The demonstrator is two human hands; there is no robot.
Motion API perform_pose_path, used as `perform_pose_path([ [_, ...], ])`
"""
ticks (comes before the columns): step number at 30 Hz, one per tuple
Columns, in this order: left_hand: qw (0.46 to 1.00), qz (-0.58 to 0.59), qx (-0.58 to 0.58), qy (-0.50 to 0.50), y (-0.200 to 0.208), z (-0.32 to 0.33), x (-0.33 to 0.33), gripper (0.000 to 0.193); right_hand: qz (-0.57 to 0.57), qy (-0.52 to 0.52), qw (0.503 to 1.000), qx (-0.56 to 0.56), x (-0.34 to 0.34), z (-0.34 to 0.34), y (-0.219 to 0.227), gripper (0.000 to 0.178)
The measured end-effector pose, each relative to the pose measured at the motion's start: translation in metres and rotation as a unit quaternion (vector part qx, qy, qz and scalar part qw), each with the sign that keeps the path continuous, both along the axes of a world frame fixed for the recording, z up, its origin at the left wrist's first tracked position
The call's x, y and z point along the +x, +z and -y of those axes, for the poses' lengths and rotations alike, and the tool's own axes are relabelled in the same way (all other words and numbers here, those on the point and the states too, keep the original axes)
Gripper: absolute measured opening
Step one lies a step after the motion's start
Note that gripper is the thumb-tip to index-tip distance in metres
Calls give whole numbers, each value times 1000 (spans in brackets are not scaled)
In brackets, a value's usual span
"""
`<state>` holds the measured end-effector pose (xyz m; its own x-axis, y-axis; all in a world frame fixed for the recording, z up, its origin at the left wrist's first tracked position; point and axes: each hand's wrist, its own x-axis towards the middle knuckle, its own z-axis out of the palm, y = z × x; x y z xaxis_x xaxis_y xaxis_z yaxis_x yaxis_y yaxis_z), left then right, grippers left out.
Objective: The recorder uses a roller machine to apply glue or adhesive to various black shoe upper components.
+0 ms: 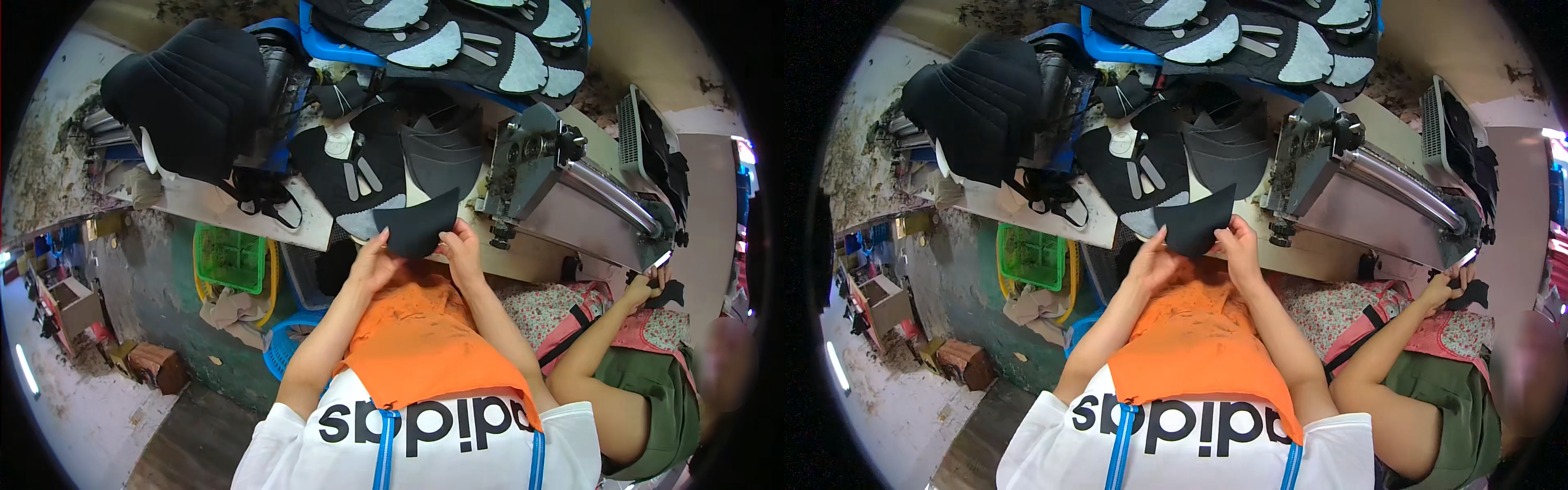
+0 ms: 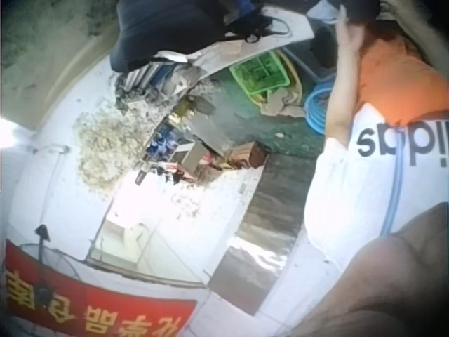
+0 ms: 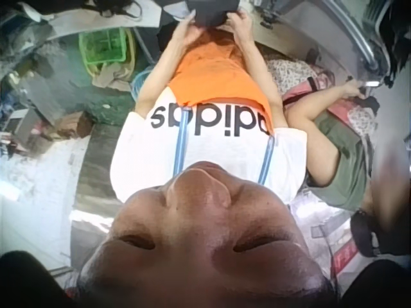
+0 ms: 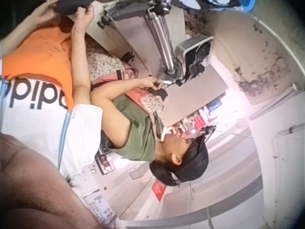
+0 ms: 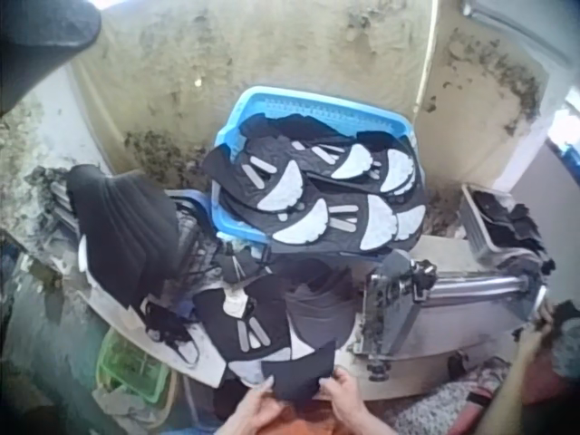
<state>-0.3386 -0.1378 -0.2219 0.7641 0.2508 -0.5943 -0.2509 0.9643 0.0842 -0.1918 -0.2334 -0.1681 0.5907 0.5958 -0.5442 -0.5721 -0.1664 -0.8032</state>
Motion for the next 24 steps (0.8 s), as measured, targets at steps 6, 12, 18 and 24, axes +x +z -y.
perform_pose_path([
  [6, 851, -333, 406, -25, -10, -41, -34, 13, 109, 185, 977, 6, 12, -22, -87, 21],
  [12, 499, -514, 688, -118, -27, -74, -47, 22, 374, 248, 880, -153, 1, -63, -73, 25],
  [18, 487, -541, 673, -128, -27, -74, -45, 23, 391, 244, 866, -195, -1, -65, -80, 25],
  [24, 411, -545, 711, -170, -22, -78, -40, 23, 424, 253, 848, -193, 3, -73, -74, 26],
])
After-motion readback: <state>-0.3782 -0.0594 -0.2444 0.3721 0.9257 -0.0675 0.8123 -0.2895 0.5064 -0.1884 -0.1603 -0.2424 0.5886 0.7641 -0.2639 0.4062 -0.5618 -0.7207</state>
